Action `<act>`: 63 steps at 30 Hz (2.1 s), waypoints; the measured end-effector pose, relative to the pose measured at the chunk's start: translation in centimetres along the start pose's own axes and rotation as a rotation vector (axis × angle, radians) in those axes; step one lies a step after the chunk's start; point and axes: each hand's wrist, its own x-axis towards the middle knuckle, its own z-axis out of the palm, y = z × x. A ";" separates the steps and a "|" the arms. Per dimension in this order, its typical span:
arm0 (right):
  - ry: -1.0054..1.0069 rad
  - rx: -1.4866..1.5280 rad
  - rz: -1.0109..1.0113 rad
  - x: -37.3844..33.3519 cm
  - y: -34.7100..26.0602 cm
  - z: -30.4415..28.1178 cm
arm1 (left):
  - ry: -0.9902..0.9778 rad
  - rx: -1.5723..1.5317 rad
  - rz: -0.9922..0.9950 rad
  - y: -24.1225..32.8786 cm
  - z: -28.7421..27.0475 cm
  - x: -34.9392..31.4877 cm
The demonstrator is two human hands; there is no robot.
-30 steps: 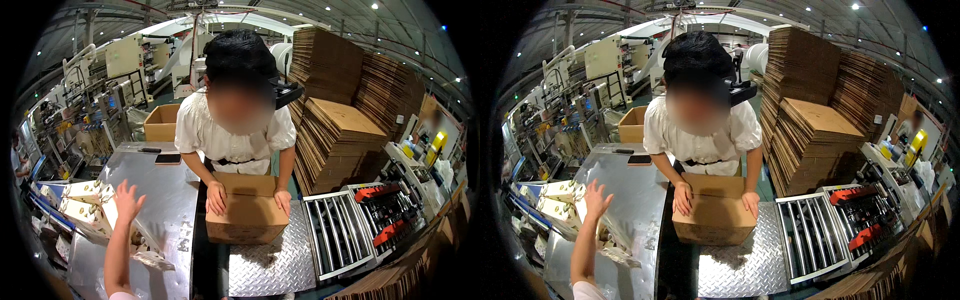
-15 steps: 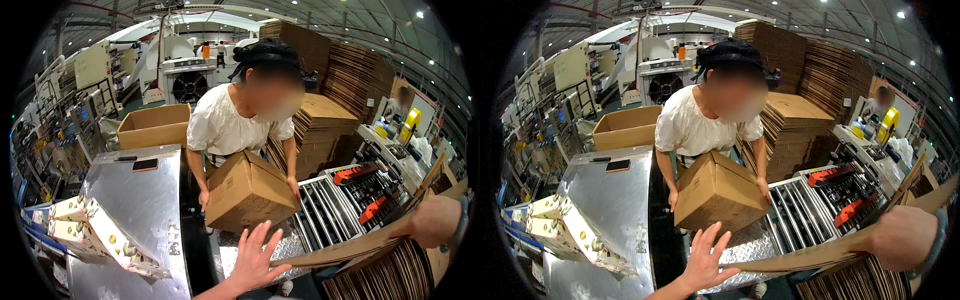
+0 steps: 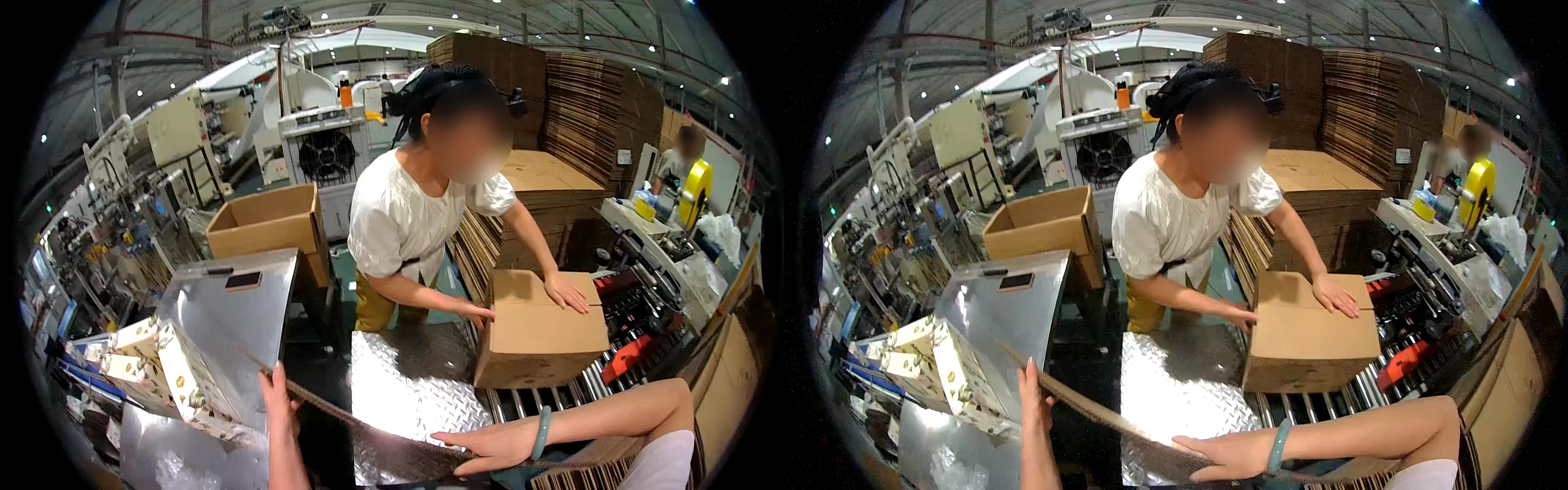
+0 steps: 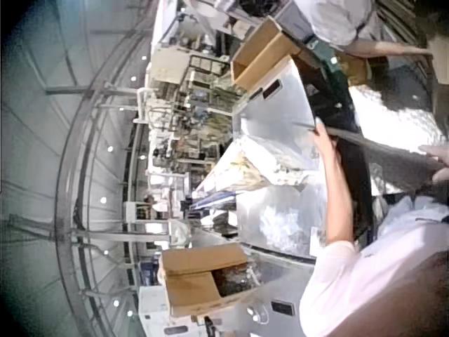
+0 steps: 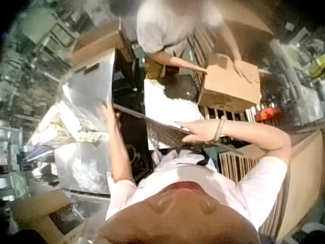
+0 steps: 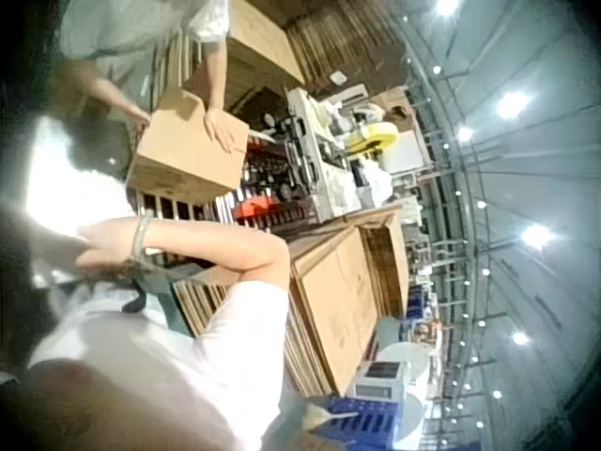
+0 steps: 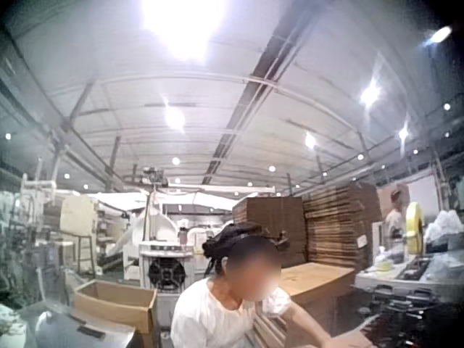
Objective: The person writes on a document with a pen before picking up paper cartons and placing them into cardboard boxes.
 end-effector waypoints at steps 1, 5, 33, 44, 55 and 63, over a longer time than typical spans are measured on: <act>-0.068 0.051 0.077 -0.4 0.2 -0.4 | 0.025 -0.004 0.004 -0.1 -0.6 -0.9; -0.054 0.103 0.069 -2.6 1.9 -3.7 | -0.102 -0.057 -0.029 -0.1 -3.9 -1.7; 0.664 -0.451 0.145 6.2 5.7 5.2 | -0.924 1.297 0.772 8.0 1.9 1.1; 0.661 -0.686 0.057 9.1 -7.5 5.0 | -1.740 1.323 0.041 0.7 -1.3 2.6; 0.911 -0.565 0.268 0.5 17.5 -3.4 | -0.104 0.839 0.305 -13.5 -6.8 1.9; 0.627 1.387 -0.041 -9.6 23.6 -2.1 | -0.881 -0.073 -0.348 -6.0 -1.1 -6.8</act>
